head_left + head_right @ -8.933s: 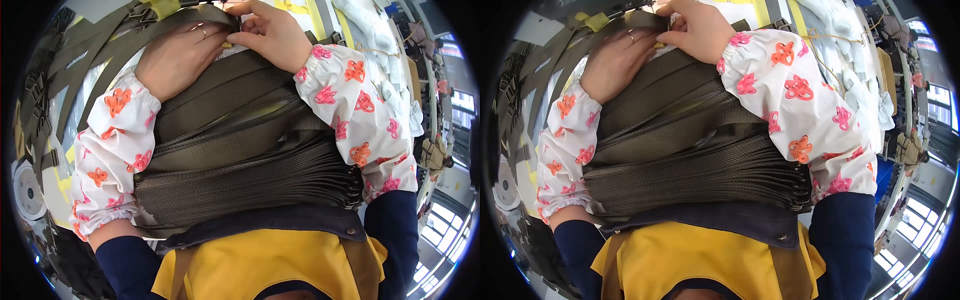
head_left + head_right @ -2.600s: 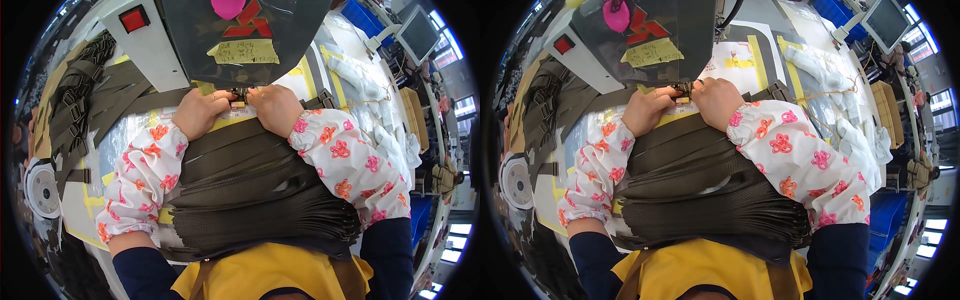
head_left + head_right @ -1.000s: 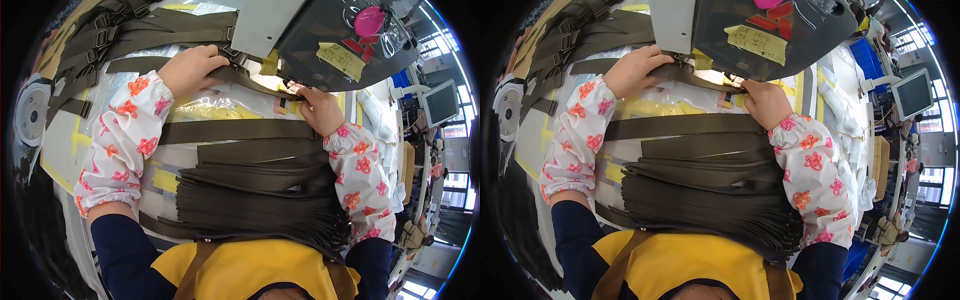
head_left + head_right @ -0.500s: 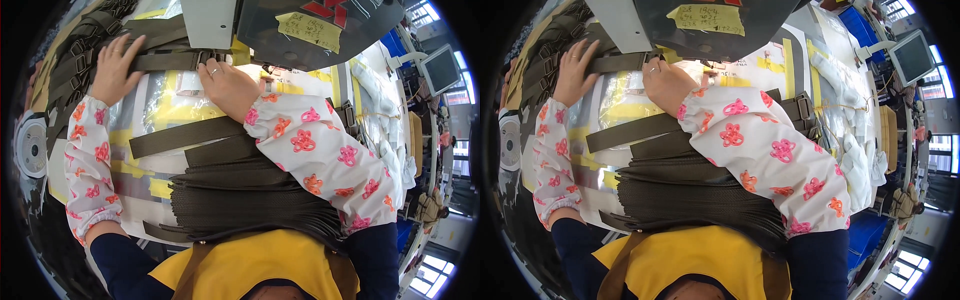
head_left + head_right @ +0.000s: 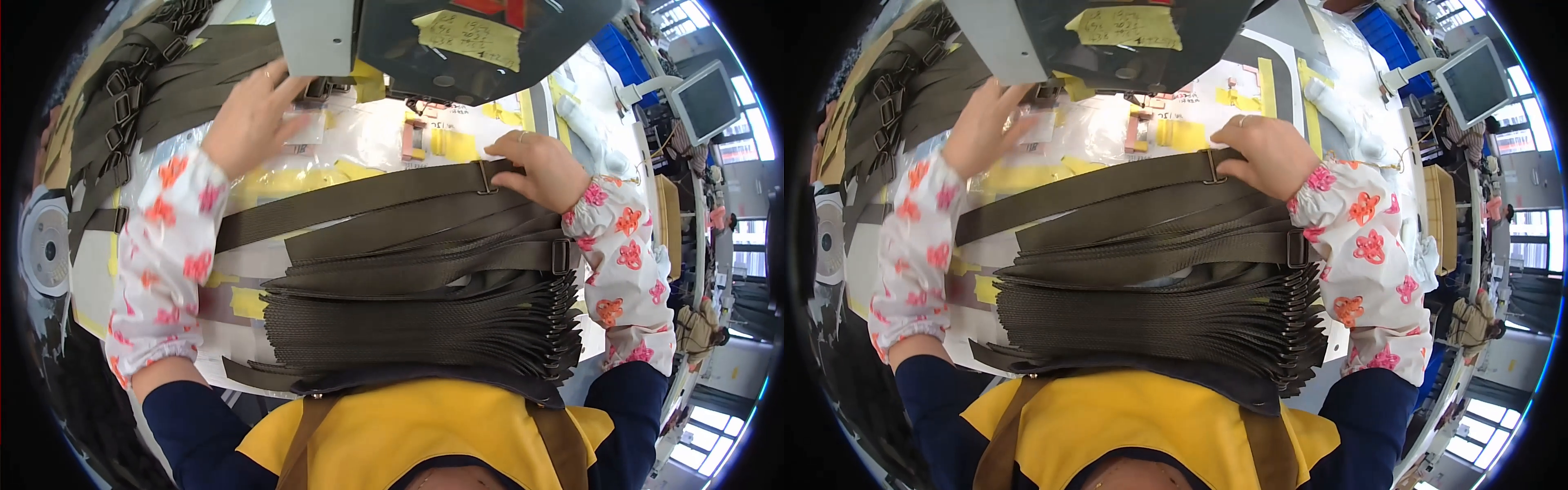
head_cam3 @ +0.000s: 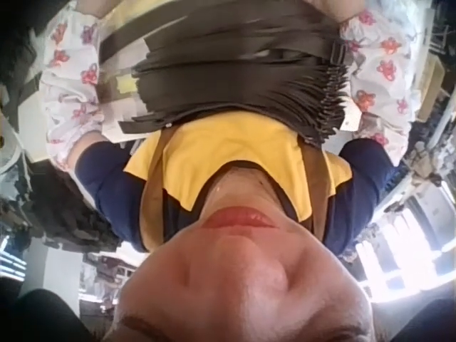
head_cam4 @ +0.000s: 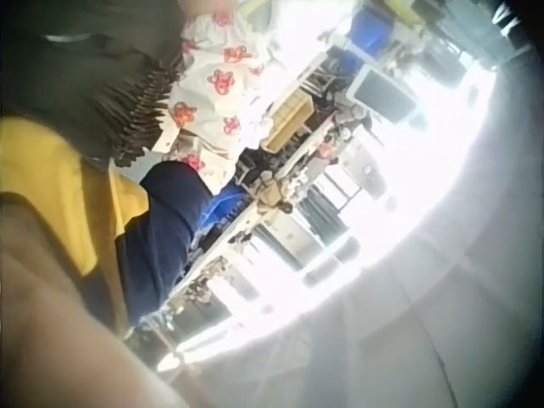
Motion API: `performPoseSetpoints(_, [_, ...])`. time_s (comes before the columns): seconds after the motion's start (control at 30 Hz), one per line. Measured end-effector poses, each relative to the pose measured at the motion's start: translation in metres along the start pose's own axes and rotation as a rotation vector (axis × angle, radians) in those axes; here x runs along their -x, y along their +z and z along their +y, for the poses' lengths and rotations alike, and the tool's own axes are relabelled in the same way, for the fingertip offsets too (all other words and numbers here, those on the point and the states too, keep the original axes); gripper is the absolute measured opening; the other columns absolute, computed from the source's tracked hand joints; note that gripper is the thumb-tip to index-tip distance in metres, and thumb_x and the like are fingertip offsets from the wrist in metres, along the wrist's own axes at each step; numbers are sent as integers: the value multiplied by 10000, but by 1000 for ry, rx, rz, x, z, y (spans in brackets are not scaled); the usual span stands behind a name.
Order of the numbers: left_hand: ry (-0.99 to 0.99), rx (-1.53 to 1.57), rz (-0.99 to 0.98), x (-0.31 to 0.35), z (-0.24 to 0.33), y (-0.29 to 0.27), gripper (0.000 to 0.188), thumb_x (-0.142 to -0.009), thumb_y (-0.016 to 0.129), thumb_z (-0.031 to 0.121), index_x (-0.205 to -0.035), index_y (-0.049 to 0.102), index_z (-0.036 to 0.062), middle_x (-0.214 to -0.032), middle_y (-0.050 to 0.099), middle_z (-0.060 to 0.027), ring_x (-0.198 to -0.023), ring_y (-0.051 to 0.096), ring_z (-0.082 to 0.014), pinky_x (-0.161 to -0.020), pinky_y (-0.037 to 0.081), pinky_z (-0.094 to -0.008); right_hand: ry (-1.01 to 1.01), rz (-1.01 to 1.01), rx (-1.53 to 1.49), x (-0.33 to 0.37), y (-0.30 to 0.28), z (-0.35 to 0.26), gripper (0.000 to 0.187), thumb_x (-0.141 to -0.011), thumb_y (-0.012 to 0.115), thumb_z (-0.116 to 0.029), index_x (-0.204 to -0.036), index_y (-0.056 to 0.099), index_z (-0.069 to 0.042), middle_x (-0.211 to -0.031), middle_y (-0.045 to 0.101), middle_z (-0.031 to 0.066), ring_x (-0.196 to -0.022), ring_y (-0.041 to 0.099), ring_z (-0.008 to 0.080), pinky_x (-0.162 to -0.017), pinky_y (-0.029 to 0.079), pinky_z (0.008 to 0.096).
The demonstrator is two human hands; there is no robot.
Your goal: Assembling and sewing metal hardware onto webbing straps at a sewing station.
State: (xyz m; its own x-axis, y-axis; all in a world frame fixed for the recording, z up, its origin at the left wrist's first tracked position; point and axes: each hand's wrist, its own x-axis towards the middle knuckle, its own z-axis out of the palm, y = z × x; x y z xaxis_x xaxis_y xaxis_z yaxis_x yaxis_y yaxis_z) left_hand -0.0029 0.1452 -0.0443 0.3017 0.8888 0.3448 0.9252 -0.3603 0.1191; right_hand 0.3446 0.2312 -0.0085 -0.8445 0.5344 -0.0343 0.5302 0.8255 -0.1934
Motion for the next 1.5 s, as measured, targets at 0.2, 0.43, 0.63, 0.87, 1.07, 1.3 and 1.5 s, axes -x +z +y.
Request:
performPoseSetpoints(0.2, [-32, 290, -312, 31, 80, -28, 433, -685, 696, 187, -1061, 536, 42, -985, 544, -112, -857, 548, -295, -761, 451, -356, -43, -130, 43, 4, -2, -6, 471, -619, 730, -155, -1052, 578, -50, -963, 587, 104, -916, 552, 296, -783, 455, 369])
performPoseSetpoints(0.43, [118, -12, -232, 30, 98, -20, 400, -703, 671, 308, -977, 524, 56, -851, 520, -84, -757, 544, -232, -659, 452, -344, -253, 9, 365, -2, 22, -22, 164, -638, 603, -136, -749, 542, -32, -720, 568, 81, -736, 547, 232, -681, 432, 333])
performPoseSetpoints(0.63, [65, 78, -152, 21, 102, -11, 276, -750, 635, 227, -947, 544, 55, -759, 549, -95, -692, 570, -264, -595, 452, -372, -231, 129, 346, -23, 24, -19, 107, -683, 615, -154, -687, 553, -68, -586, 524, 56, -665, 542, 204, -639, 422, 329])
performPoseSetpoints(0.87, [-305, 403, -401, -9, 48, -44, 159, -790, 596, 176, -843, 603, 27, -673, 581, -171, -616, 560, -351, -569, 450, -397, 46, 169, -626, -32, 29, -29, 150, -869, 497, -108, -941, 582, -7, -740, 608, 110, -661, 589, 209, -611, 439, 278])
performPoseSetpoints(1.07, [123, 344, 8, -13, 80, -4, 269, -804, 608, 259, -934, 596, 24, -767, 593, -179, -732, 578, -343, -645, 453, -397, 100, 373, -792, -46, 48, -56, 186, -880, 491, -140, -938, 581, 12, -784, 615, 129, -724, 602, 186, -650, 452, 284])
performPoseSetpoints(1.3, [-286, 1172, -356, -28, 75, 27, 270, -877, 540, 254, -838, 589, -8, -648, 551, -39, -596, 457, -78, -564, 397, -246, -279, 432, -355, -30, 40, -52, 519, -672, 732, -193, -1107, 513, -14, -865, 595, 111, -700, 569, 249, -652, 457, 320])
performPoseSetpoints(1.5, [-37, 634, 138, -28, 93, 14, 101, -791, 616, 141, -775, 593, 44, -622, 533, -55, -548, 479, -169, -555, 412, -284, -161, 311, -318, -26, 34, -58, 515, -645, 740, -232, -1072, 516, -47, -887, 583, 94, -715, 580, 205, -592, 459, 291])
